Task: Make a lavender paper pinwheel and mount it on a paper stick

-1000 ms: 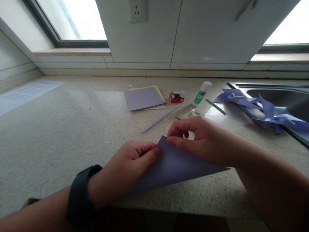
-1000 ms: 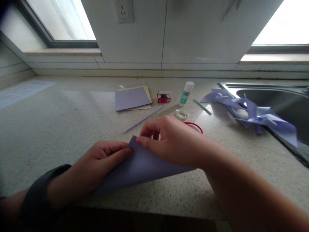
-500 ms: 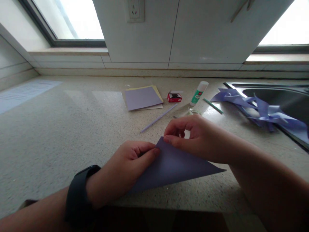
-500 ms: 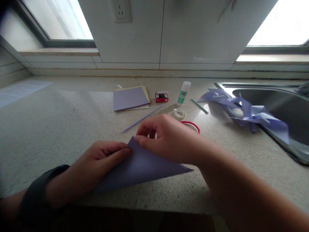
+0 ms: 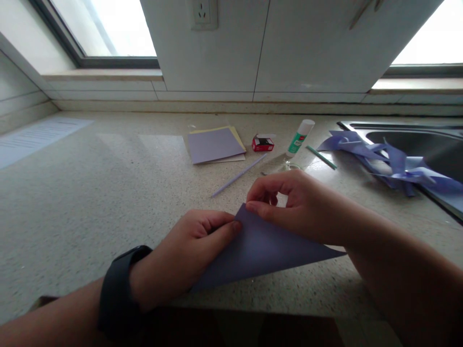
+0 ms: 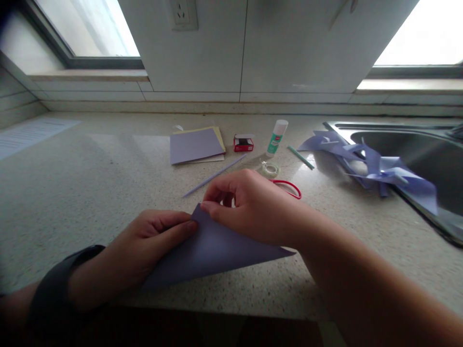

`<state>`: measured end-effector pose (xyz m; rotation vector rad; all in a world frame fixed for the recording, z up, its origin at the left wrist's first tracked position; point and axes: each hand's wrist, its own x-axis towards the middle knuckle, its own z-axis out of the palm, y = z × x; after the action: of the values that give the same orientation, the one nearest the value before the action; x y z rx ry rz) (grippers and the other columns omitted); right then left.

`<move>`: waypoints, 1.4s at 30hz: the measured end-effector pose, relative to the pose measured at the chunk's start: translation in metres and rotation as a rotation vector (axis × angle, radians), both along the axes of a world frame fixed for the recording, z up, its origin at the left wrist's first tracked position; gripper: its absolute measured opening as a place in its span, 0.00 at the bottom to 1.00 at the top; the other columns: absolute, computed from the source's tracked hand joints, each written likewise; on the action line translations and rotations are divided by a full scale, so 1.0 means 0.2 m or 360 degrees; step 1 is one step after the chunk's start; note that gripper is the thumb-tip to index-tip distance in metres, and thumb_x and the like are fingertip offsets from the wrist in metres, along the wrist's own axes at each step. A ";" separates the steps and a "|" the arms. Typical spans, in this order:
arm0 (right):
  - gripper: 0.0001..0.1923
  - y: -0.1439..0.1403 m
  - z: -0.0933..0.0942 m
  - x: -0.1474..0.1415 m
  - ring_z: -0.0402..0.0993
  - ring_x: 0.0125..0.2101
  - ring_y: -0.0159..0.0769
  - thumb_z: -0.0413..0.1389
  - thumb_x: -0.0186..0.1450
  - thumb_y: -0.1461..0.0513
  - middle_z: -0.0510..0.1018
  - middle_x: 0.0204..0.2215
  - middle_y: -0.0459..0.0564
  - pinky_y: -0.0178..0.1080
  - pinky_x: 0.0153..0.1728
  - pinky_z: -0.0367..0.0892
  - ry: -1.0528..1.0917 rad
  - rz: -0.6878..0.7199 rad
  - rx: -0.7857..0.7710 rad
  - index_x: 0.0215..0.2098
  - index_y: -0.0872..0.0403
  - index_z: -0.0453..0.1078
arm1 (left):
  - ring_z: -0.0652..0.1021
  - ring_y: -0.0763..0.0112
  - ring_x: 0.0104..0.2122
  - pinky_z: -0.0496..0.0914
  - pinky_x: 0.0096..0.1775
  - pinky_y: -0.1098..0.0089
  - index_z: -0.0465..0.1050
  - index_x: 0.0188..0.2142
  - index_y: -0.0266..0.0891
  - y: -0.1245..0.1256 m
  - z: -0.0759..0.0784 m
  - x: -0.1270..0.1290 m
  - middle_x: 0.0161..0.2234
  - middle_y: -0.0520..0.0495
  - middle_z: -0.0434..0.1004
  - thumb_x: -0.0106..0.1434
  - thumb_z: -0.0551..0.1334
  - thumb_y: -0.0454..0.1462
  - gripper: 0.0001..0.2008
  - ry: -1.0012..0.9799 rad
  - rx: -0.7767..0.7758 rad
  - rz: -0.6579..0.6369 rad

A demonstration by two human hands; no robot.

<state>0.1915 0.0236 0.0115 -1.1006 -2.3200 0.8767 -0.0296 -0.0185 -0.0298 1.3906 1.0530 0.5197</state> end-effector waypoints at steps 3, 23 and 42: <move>0.06 0.00 0.00 0.00 0.71 0.27 0.30 0.59 0.66 0.62 0.79 0.26 0.43 0.33 0.29 0.66 0.0061 -0.0027 -0.0022 0.34 0.53 0.78 | 0.65 0.74 0.25 0.58 0.25 0.73 0.76 0.31 0.37 0.00 0.01 0.00 0.27 0.53 0.68 0.69 0.59 0.49 0.19 0.0000 0.0032 -0.0007; 0.06 0.04 -0.04 0.03 0.76 0.32 0.33 0.60 0.68 0.61 0.80 0.32 0.46 0.35 0.33 0.71 0.0435 0.0288 -0.0365 0.42 0.53 0.77 | 0.61 0.77 0.21 0.55 0.22 0.76 0.73 0.25 0.38 -0.01 0.03 -0.01 0.22 0.56 0.62 0.65 0.64 0.48 0.18 -0.0148 -0.0175 -0.0025; 0.22 0.02 -0.14 -0.14 0.73 0.29 0.35 0.69 0.56 0.45 0.77 0.31 0.50 0.34 0.23 0.70 0.1033 -0.0406 -0.0880 0.36 0.55 0.78 | 0.75 0.71 0.26 0.69 0.28 0.74 0.83 0.41 0.41 0.05 -0.05 -0.01 0.28 0.50 0.81 0.64 0.67 0.50 0.16 -0.0540 0.0177 0.1133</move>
<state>0.1630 0.0276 -0.0157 -1.0655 -1.4102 1.5439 -0.0324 -0.0078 -0.0389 0.9398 1.2331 1.3004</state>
